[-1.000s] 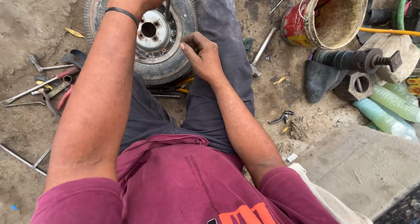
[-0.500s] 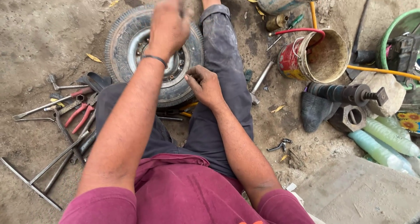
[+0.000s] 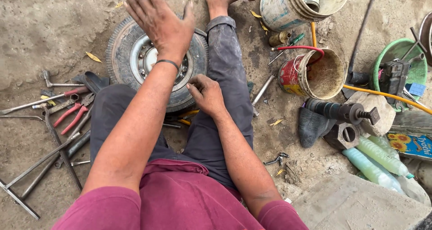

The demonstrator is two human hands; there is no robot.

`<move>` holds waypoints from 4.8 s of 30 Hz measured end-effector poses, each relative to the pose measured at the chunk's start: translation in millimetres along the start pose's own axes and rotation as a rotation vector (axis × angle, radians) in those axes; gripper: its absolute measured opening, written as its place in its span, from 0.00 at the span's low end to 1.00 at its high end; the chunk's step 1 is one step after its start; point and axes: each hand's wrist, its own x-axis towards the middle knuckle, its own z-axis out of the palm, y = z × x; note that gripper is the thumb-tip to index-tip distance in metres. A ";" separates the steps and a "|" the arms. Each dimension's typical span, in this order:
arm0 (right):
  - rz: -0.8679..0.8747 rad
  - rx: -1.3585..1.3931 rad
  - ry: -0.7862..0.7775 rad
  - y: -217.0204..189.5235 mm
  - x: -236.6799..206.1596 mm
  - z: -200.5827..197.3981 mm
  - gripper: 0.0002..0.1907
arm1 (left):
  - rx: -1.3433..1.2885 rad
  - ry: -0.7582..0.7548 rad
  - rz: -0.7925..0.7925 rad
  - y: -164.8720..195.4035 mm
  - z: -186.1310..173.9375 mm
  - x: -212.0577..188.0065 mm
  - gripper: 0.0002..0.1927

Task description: The person sits on the ground and uses a metal bar to pry the bead of a tire away from the rim. They repeatedly insert the bar between the tire and rim, lever it, and reposition it around the circumference to loosen the tire.

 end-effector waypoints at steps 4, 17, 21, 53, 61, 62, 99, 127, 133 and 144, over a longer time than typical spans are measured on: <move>-0.009 -0.034 0.003 -3.4 -1.9 -0.4 0.09 | -0.237 -0.390 0.134 -10.7 9.8 10.2 0.35; 0.009 -0.096 -0.055 -3.5 -2.9 0.9 0.08 | -0.120 -0.462 0.376 25.0 -41.6 18.3 0.25; 0.007 -0.130 -0.074 -7.0 -2.7 -1.4 0.09 | -0.079 -0.445 0.058 10.6 -28.6 8.8 0.28; -0.138 0.709 0.311 8.3 80.7 9.7 0.24 | 0.071 -0.018 -0.229 38.3 -11.1 34.1 0.39; -0.569 -0.032 0.634 17.8 101.6 -61.9 0.13 | -0.548 -0.516 0.180 42.8 -26.5 15.3 0.23; -0.470 0.110 0.515 18.0 105.8 -66.9 0.16 | -0.621 -0.447 0.264 41.8 -35.2 17.5 0.23; -0.081 0.383 0.624 -23.7 52.5 -7.0 0.18 | -0.268 -0.484 -0.012 41.1 -8.4 24.6 0.25; -0.172 0.459 0.593 -32.5 35.1 -6.5 0.10 | -0.295 -1.079 -0.026 9.7 -38.1 17.1 0.18; -0.482 -0.004 0.524 -54.4 95.6 -44.7 0.12 | -0.586 -0.423 0.283 8.1 -56.3 21.5 0.23; -0.151 0.315 0.412 -25.6 66.5 14.0 0.16 | -0.384 -0.027 -0.400 20.5 -1.4 -11.6 0.55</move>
